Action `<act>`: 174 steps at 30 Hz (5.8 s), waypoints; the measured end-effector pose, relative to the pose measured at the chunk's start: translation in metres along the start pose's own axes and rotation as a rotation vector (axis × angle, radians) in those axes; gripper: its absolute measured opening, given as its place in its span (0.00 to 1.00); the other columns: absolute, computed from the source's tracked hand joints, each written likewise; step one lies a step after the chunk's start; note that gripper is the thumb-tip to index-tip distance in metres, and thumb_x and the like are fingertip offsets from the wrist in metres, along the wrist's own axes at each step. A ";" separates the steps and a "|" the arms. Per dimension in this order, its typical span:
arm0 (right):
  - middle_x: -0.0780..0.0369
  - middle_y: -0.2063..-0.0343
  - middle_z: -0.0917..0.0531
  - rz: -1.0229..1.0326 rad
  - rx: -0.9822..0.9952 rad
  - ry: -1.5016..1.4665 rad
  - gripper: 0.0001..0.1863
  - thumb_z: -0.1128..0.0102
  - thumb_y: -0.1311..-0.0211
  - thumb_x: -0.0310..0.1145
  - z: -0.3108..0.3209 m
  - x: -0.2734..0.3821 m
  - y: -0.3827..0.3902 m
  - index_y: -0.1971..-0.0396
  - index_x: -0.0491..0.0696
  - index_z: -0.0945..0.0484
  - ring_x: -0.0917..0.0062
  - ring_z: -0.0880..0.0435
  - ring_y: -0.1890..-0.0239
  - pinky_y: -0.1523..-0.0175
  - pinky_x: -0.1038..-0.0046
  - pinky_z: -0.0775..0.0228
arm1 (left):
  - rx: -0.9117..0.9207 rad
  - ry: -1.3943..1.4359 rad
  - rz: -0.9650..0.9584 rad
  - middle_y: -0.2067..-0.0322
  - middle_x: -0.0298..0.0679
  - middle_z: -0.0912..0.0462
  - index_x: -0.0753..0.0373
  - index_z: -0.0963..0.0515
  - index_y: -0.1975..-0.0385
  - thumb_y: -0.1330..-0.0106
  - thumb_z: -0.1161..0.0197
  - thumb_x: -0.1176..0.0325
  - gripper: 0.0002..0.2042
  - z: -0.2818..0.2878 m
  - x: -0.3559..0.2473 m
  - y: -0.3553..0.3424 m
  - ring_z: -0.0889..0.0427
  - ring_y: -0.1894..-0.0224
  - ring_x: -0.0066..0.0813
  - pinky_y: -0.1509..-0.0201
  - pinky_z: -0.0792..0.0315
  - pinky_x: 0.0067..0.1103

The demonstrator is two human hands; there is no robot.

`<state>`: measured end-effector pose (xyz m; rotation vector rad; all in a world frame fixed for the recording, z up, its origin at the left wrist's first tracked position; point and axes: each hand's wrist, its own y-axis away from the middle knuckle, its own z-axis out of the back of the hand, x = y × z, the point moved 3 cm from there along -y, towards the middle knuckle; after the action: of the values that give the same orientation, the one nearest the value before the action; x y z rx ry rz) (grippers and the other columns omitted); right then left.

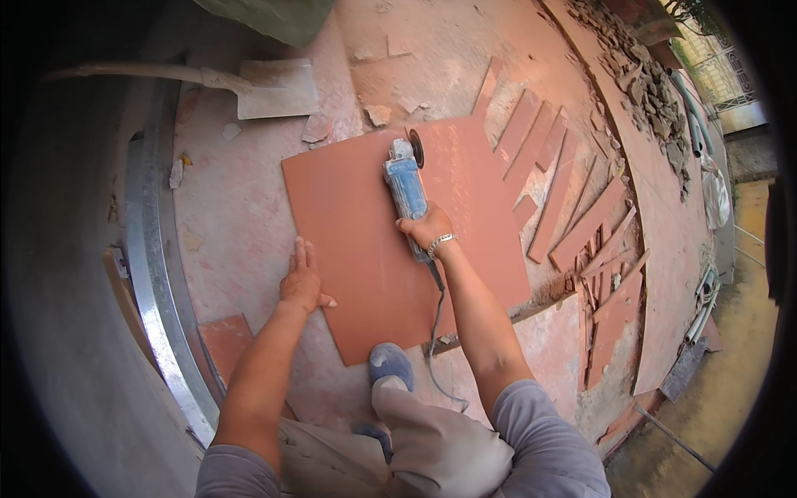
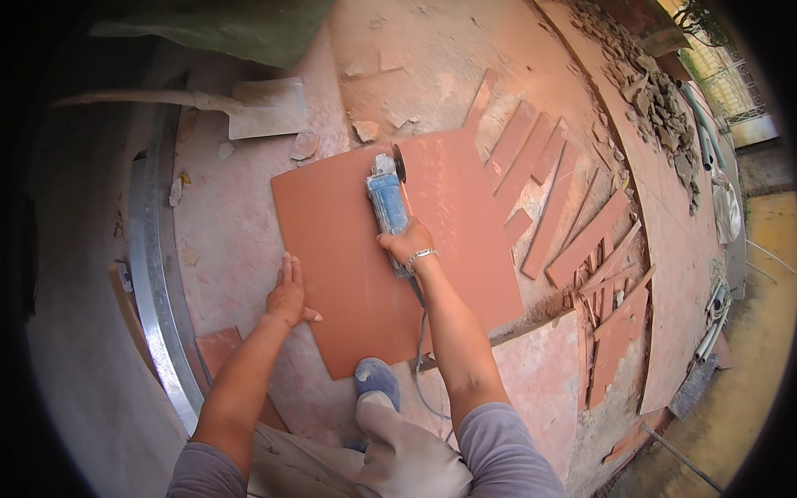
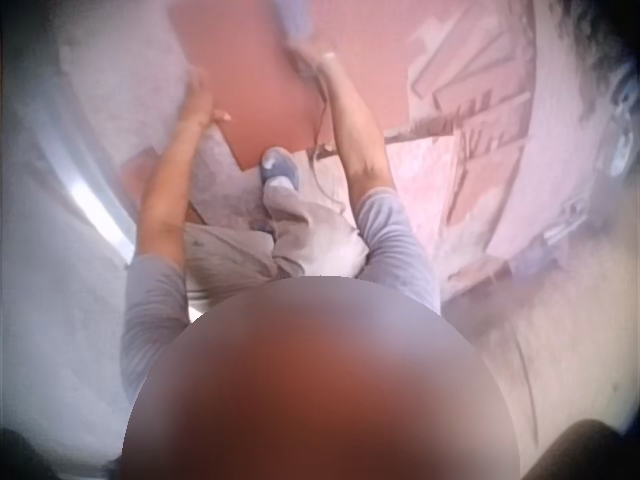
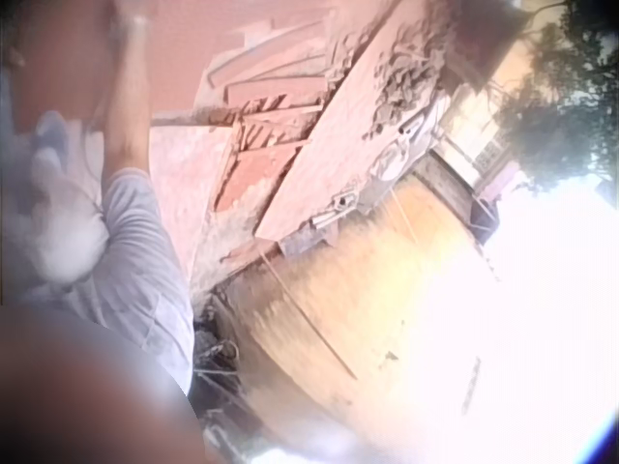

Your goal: The person picks up an angle grinder, walks across a tiled outdoor area, and cuts a large reddish-brown tile on the ground. The person holds the tile steady with one hand while guiding the grinder with the other to make a straight cut.

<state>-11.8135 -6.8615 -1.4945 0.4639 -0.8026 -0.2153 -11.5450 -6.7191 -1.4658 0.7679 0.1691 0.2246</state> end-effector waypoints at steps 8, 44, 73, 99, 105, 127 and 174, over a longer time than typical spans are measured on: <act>0.56 0.73 0.12 0.039 0.005 -0.056 0.27 0.25 0.56 0.41 -0.006 -0.008 -0.005 0.59 0.39 0.19 0.69 0.12 0.70 0.60 0.68 0.20 | -0.010 0.013 -0.035 0.19 0.53 0.70 0.67 0.65 0.21 0.61 0.12 0.51 0.74 -0.001 0.002 0.001 0.52 0.19 0.49 0.23 0.35 0.31; 0.55 0.71 0.12 -0.010 0.032 -0.061 0.27 0.24 0.55 0.41 -0.003 0.000 -0.004 0.58 0.38 0.18 0.68 0.12 0.69 0.59 0.68 0.20 | -0.037 0.052 -0.033 0.19 0.47 0.69 0.63 0.64 0.20 0.60 0.12 0.53 0.73 -0.001 0.003 0.003 0.52 0.19 0.47 0.25 0.32 0.35; 0.48 0.64 0.12 -0.016 0.033 -0.033 0.35 0.24 0.58 0.45 0.004 -0.007 0.019 0.53 0.35 0.20 0.60 0.11 0.59 0.50 0.65 0.21 | -0.034 0.054 -0.047 0.19 0.52 0.70 0.67 0.65 0.21 0.60 0.12 0.54 0.73 0.001 0.001 0.003 0.53 0.19 0.48 0.24 0.34 0.35; 0.41 0.56 0.13 -0.048 0.098 -0.029 0.41 0.24 0.58 0.48 0.008 -0.004 0.023 0.49 0.31 0.23 0.53 0.12 0.52 0.45 0.62 0.21 | -0.020 0.038 -0.029 0.19 0.52 0.70 0.67 0.65 0.21 0.60 0.12 0.53 0.73 0.000 0.001 0.003 0.51 0.19 0.49 0.23 0.35 0.33; 0.41 0.57 0.14 -0.055 0.108 -0.019 0.41 0.25 0.59 0.49 0.007 -0.005 0.021 0.50 0.30 0.23 0.53 0.12 0.52 0.45 0.62 0.21 | -0.034 0.035 -0.036 0.19 0.52 0.70 0.66 0.66 0.21 0.60 0.12 0.53 0.73 0.001 0.000 0.004 0.51 0.19 0.49 0.22 0.36 0.33; 0.39 0.56 0.14 -0.040 0.112 -0.020 0.40 0.25 0.58 0.48 0.007 -0.006 0.020 0.51 0.29 0.22 0.53 0.12 0.51 0.45 0.62 0.21 | -0.032 0.019 -0.032 0.19 0.52 0.70 0.67 0.66 0.21 0.60 0.12 0.52 0.74 0.001 -0.001 0.003 0.50 0.19 0.49 0.23 0.34 0.33; 0.41 0.54 0.14 -0.087 0.095 -0.010 0.40 0.26 0.58 0.46 0.018 -0.006 0.047 0.48 0.32 0.22 0.53 0.13 0.49 0.43 0.62 0.22 | -0.041 0.040 -0.028 0.19 0.52 0.68 0.67 0.65 0.21 0.61 0.11 0.55 0.74 0.002 -0.003 0.005 0.52 0.19 0.49 0.22 0.36 0.34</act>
<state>-11.8299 -6.8239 -1.4652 0.5879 -0.8059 -0.2613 -11.5484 -6.7181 -1.4611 0.7200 0.2125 0.2160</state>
